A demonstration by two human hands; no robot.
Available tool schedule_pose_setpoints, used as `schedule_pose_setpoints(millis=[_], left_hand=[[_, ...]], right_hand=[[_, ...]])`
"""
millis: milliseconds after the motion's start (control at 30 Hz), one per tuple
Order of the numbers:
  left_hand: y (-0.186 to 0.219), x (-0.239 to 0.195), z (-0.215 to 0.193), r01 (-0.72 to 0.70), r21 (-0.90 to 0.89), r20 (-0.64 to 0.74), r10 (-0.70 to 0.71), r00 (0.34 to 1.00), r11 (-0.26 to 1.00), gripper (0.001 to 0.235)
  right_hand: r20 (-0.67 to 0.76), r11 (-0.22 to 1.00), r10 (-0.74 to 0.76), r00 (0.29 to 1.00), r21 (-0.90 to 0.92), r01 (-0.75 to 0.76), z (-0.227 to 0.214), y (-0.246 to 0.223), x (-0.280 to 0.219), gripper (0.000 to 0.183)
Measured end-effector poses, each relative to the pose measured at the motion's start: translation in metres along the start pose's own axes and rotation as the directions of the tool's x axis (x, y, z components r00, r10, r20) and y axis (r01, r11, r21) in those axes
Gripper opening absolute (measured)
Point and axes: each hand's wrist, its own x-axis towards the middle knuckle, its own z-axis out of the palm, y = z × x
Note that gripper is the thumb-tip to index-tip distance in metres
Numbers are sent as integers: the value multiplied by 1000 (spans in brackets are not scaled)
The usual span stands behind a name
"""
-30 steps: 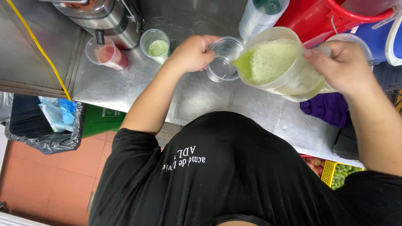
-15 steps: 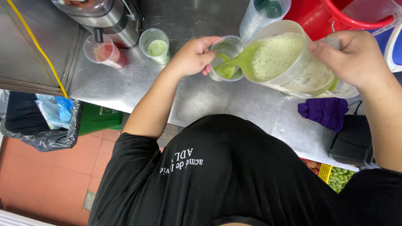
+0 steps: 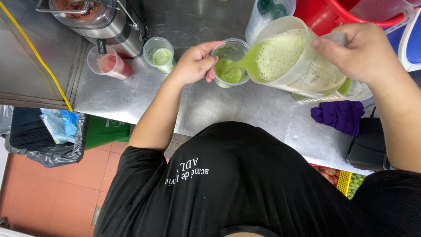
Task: The person pours a green liquid from a large plastic pitcher into multiple clear plastic cups arranged on a stainless steel countertop. The person fills each cup sequentially and places them in rows.
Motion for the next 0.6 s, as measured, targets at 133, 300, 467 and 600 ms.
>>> schedule_pose_setpoints(millis=[133, 300, 467, 600], left_hand=[[-2, -3, -3, 9, -14, -11, -9, 1000, 1000, 47], [-3, -4, -4, 6, -74, -13, -7, 1000, 997, 47], [-5, -6, -5, 6, -103, -9, -6, 1000, 995, 48], [-7, -6, -5, 4, -125, -11, -6, 1000, 992, 48]], right_hand=[[-2, 1000, -14, 1000, -9, 14, 1, -3, 0, 29], [-1, 998, -32, 999, -61, 32, 0, -1, 1, 35], [-2, 993, 4, 1000, -121, -4, -1, -2, 2, 41], [-2, 993, 9, 1000, -119, -9, -2, -5, 3, 42]])
